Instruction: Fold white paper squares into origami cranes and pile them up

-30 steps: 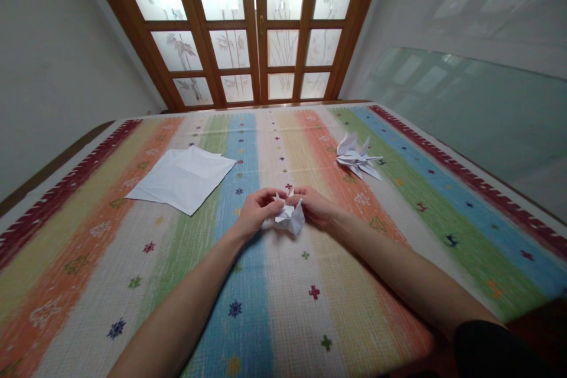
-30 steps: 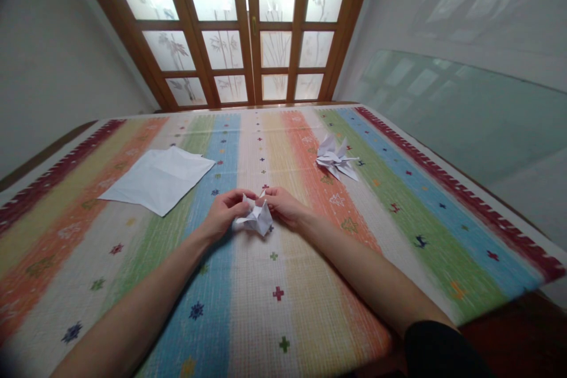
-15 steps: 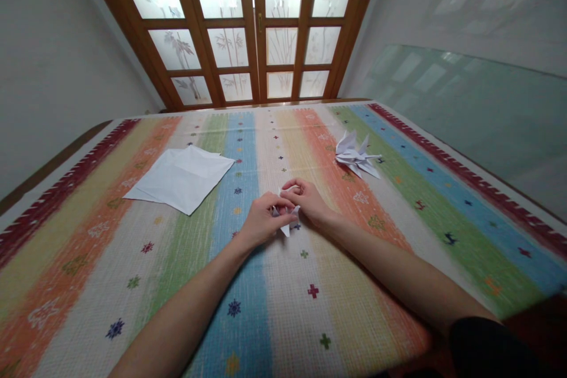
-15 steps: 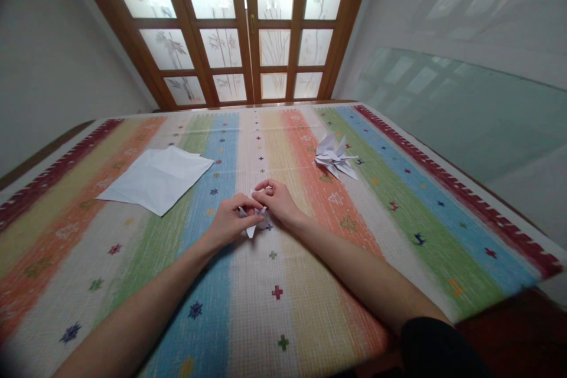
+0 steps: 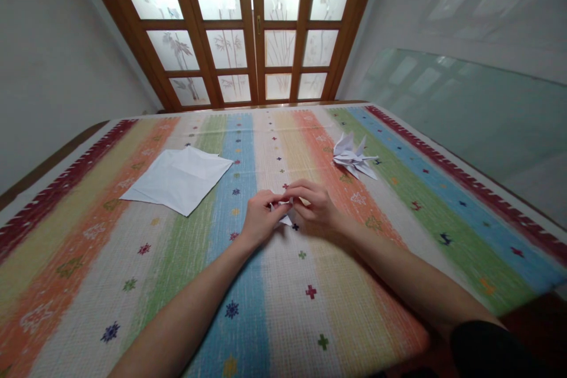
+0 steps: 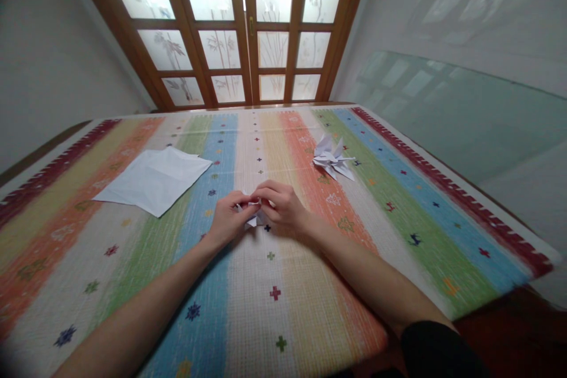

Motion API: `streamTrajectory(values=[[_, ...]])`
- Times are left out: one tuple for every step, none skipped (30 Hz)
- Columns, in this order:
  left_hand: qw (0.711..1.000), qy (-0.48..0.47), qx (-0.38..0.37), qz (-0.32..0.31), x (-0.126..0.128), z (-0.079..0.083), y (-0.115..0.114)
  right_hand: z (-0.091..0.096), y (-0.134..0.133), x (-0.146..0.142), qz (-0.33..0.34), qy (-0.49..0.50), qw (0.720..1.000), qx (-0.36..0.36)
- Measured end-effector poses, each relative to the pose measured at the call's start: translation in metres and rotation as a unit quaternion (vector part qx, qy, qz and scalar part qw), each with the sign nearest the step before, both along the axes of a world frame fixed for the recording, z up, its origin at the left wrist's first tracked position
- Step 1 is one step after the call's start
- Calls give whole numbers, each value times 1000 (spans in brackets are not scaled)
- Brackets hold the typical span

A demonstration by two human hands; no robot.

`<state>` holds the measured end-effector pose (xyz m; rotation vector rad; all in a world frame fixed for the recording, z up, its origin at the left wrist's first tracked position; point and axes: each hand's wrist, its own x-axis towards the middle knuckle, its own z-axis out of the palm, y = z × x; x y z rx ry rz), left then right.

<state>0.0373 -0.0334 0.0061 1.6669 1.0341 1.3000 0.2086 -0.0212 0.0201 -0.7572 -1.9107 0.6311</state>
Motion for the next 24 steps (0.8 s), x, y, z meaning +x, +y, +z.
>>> streamTrajectory(values=[[1000, -1, 1, -1, 1, 0, 0, 1, 0, 2, -3, -11, 1000, 3], [1000, 2, 3, -2, 1, 0, 0, 1, 0, 5, -6, -19, 1000, 4], [1000, 8, 4, -1, 2, 0, -1, 1, 0, 8, -7, -25, 1000, 5], [1000, 17, 6, -2, 2, 0, -1, 1, 0, 11, -5, -33, 999, 6], [1000, 26, 9, -1, 2, 0, -1, 0, -1, 14, -2, -40, 999, 7], [999, 33, 11, -1, 2, 0, -2, -1, -1, 16, 1, -49, 999, 9], [999, 37, 13, -1, 2, 0, -2, -3, -2, 18, 1, -55, 998, 14], [999, 40, 15, -1, 2, 0, -2, -5, -3, 19, -2, -58, 998, 19], [999, 42, 16, -1, 2, 0, -2, -6, -3, 20, -8, -59, 998, 23], [999, 41, 17, -1, 2, 0, -2, -8, -4, 20, -16, -57, 998, 25], [999, 39, 18, 0, 3, 0, -3, -10, -5, 19, -24, -54, 998, 25], [999, 35, 17, 1, 3, 0, -3, -11, -6, 19, -28, -50, 998, 23], [999, 31, 17, 4, 3, 1, -3, -11, -7, 18, -29, -47, 998, 19], [999, 28, 18, 9, 3, 2, -4, -12, -8, 17, -27, -44, 999, 16], [999, 28, 20, 14, 3, 2, -4, -12, -9, 16, -25, -40, 999, 14], [999, 30, 24, 19, 4, 3, -5, -12, -10, 16, -24, -36, 999, 15], [999, 32, 30, 24, 4, 4, -6, -12, -11, 15, -24, -35, 999, 18], [998, 35, 37, 28, 4, 4, -7, -12, -12, 15, -25, -34, 999, 22], [998, 36, 45, 31, 4, 4, -8, -12, -12, 15, -27, -36, 999, 25], [997, 37, 52, 32, 4, 4, -8, -12, -13, 15, -27, -40, 998, 28], [997, 39, 59, 32, 5, 3, -9, -12, -14, 15, -27, -44, 998, 31], [997, 41, 64, 30, 5, 3, -9, -12, -15, 15, -28, -49, 998, 33], [996, 45, 69, 27, 5, 2, -10, -11, -16, 15, -31, -51, 998, 35], [996, 50, 72, 23, 5, 1, -10, -11, -16, 15, -35, -53, 997, 38]])
